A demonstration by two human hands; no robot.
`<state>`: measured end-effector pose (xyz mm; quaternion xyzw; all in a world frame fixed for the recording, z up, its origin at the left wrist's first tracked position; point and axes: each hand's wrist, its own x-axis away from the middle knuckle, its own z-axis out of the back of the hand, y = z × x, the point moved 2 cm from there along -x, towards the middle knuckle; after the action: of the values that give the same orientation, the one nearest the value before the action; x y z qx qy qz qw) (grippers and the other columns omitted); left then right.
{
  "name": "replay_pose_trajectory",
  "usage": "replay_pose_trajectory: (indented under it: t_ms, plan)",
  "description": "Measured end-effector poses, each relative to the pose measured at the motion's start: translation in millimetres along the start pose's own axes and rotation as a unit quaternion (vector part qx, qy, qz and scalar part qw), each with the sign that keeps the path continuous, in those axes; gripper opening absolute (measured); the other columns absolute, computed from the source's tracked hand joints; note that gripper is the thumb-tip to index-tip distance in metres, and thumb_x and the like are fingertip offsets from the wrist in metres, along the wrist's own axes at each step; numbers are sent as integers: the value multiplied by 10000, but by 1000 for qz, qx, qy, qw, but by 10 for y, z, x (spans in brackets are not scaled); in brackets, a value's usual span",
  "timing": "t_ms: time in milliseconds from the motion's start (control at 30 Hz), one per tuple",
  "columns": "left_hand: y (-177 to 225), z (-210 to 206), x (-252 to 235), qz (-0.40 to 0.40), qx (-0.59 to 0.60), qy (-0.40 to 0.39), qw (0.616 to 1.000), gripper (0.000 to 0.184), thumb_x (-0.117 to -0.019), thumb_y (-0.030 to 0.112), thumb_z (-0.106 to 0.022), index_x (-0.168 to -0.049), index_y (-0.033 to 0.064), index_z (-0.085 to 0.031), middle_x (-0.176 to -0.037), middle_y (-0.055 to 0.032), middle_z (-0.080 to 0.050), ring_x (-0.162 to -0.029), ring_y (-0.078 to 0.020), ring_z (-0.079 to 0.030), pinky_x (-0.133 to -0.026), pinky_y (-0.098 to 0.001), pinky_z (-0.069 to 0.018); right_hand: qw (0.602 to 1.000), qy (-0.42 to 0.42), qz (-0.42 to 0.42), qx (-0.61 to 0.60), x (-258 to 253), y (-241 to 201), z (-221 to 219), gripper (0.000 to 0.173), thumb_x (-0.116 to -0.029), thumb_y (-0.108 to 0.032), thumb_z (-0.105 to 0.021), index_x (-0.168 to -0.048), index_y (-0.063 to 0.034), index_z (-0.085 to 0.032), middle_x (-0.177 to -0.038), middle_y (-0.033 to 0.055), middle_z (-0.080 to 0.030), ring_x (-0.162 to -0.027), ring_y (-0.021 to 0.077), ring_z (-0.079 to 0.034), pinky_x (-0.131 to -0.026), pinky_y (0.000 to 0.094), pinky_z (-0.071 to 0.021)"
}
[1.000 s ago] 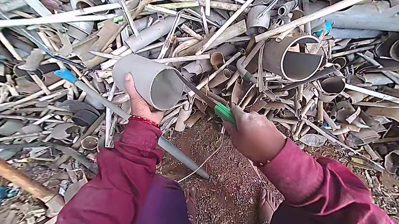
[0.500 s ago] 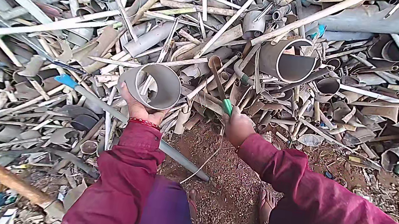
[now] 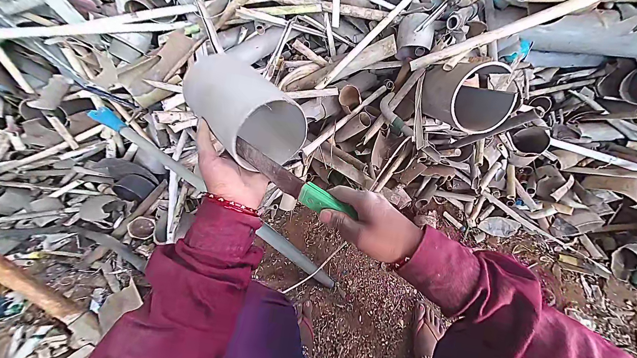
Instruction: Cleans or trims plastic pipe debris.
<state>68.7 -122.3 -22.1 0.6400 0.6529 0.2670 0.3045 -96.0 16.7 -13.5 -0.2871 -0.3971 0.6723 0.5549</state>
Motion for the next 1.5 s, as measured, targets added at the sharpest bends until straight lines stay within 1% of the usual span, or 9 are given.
replay_pose_trajectory:
  t_ms: [167,367,500,633,733,900,1033,1200,1500]
  plan:
    - [32,222,-2,-59,36,-148,986,690,-1034,507,79,-1272,179,-479,-1179,-58,-632,-1116,-212,-629,-919,-423,-549,942,-113,-18,-314,-12,14,-50,241,-1115,-214,-429,-1195,-39,-574,-593,-34,-499,-406,-10,-471,-375,121,-401]
    - [19,150,41,121,156,-297,934,781,-979,702,-272,-1476,128,-456,-1497,-213,-500,-1398,-429,-468,-1108,-623,-424,965,-52,-48,-254,-60,105,-45,253,-1114,-247,-444,-1175,-36,-568,-612,-10,-480,-424,7,-448,-385,130,-362]
    - [51,-7,104,28,91,-214,972,598,-1059,608,-158,-1353,262,-548,-1301,1,-653,-1262,-192,-601,-1032,-486,-517,952,-18,-76,-296,-136,151,-35,271,-1125,-260,-398,-1119,-26,-535,-589,0,-469,-390,22,-441,-366,140,-375]
    - [-46,-12,106,-5,61,-260,964,644,-933,752,-416,-1396,321,-534,-1334,66,-639,-1286,-134,-586,-1036,-424,-529,928,-47,-79,-360,-152,108,-104,273,-1131,-244,-367,-1111,-23,-526,-566,-16,-460,-377,15,-456,-354,139,-399]
    - [-136,-88,212,-7,-3,-241,971,653,-830,716,-642,-1335,317,-539,-1240,72,-677,-1189,-120,-648,-970,-383,-576,968,-14,-91,-232,-172,6,-140,265,-1121,-265,-425,-1188,-29,-525,-614,2,-433,-417,39,-413,-402,164,-363]
    - [-194,-138,209,51,-110,-125,985,607,-1002,719,-286,-1448,339,-447,-1359,66,-610,-1276,-142,-588,-1013,-443,-540,983,13,-118,142,-180,-74,-86,391,-1110,-292,-462,-1405,-37,-500,-1034,202,-668,-980,343,-676,-857,517,-532]
    - [-132,-92,134,89,-85,-96,988,633,-1034,683,-186,-1467,288,-427,-1410,9,-580,-1305,-195,-569,-1021,-487,-514,969,33,-155,190,-195,91,-3,383,-1101,-296,-477,-1369,-24,-504,-1060,223,-686,-1043,391,-690,-875,571,-542]
    - [-233,-87,182,82,-62,-176,979,497,-1027,602,-428,-1394,273,-490,-1324,17,-624,-1261,-176,-595,-1012,-450,-533,997,21,-66,41,-148,16,-52,298,-1105,-288,-479,-1223,-24,-554,-835,105,-554,-703,191,-551,-667,358,-474]
    - [-155,-9,-17,28,-81,-86,993,548,-1042,605,-340,-1466,265,-410,-1418,-50,-550,-1319,-269,-545,-1027,-576,-496,929,66,-173,319,-83,42,138,371,-1102,-277,-459,-1387,-41,-488,-1040,245,-699,-1008,452,-700,-797,604,-541]
